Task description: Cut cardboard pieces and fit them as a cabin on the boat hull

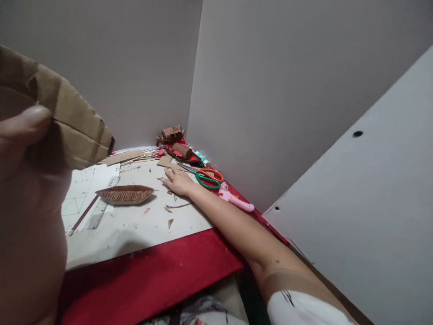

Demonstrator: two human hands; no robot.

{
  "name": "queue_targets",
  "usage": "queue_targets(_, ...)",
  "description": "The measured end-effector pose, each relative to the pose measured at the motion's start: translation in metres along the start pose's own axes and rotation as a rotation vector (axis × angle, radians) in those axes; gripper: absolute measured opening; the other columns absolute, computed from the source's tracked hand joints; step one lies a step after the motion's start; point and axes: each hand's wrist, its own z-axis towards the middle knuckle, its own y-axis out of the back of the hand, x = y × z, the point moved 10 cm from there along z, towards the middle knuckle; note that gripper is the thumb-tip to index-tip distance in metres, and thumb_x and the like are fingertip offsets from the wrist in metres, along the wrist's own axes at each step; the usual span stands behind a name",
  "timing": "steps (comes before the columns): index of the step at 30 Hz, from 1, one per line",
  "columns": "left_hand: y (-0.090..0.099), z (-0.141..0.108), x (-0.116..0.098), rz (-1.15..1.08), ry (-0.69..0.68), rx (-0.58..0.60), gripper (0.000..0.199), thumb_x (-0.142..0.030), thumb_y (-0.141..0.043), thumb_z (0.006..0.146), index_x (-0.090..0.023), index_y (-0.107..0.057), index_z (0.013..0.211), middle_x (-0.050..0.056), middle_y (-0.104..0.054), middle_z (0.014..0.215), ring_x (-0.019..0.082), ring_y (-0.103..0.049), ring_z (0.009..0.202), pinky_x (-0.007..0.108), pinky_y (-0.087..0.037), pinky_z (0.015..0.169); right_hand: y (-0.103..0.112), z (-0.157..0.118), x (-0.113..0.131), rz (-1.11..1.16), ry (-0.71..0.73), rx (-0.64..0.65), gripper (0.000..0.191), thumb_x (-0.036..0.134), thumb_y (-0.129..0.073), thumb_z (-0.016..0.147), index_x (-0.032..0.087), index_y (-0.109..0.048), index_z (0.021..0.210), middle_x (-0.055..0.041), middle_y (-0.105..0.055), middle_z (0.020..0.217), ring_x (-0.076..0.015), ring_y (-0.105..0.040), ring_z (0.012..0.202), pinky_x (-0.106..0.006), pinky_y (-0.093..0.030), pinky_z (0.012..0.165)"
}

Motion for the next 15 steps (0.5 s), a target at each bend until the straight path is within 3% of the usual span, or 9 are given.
queue_targets(3,0.0,-0.005,-0.011,0.055,-0.001,-0.004,0.021,-0.003,-0.066,0.064,-0.021,-0.067,0.074,-0.009,-0.071,0.08,0.025,-0.054,0.132,0.038,-0.048,0.112,-0.013,0.008,0.007,0.026,0.092,0.048,0.061,0.049,-0.031,0.104,0.014,-0.037,0.153,-0.0189,-0.034,0.158,-0.0318,-0.029,0.147,-0.05,-0.024,0.118)
queue_targets(7,-0.004,-0.011,-0.01,0.082,0.087,-0.001,0.034,0.001,-0.063,0.077,-0.022,-0.067,0.102,-0.01,-0.07,0.094,0.025,-0.041,0.141,0.043,-0.041,0.115,-0.016,-0.005,0.026,0.078,0.253,0.087,0.057,0.046,-0.023,0.105,0.016,-0.045,0.149,-0.0129,-0.04,0.157,-0.0218,-0.032,0.147,-0.042,-0.024,0.12)
queue_targets(10,0.003,-0.008,-0.015,0.043,-0.041,-0.062,0.042,0.003,-0.069,0.067,-0.026,-0.068,0.098,-0.011,-0.071,0.09,0.028,-0.047,0.138,0.044,-0.046,0.113,-0.014,-0.028,0.037,0.12,0.317,0.1,0.06,0.047,-0.022,0.105,0.012,-0.046,0.147,-0.013,-0.042,0.155,-0.0193,-0.034,0.146,-0.037,-0.024,0.121)
queue_targets(15,0.004,-0.003,-0.005,0.04,-0.132,0.032,0.016,-0.012,-0.074,0.065,-0.02,-0.07,0.077,-0.009,-0.069,0.081,0.028,-0.059,0.126,0.042,-0.049,0.111,-0.016,-0.082,0.051,0.164,0.298,0.087,0.065,0.052,-0.03,0.103,0.01,-0.038,0.152,-0.0189,-0.035,0.158,-0.0284,-0.029,0.148,-0.051,-0.023,0.12)
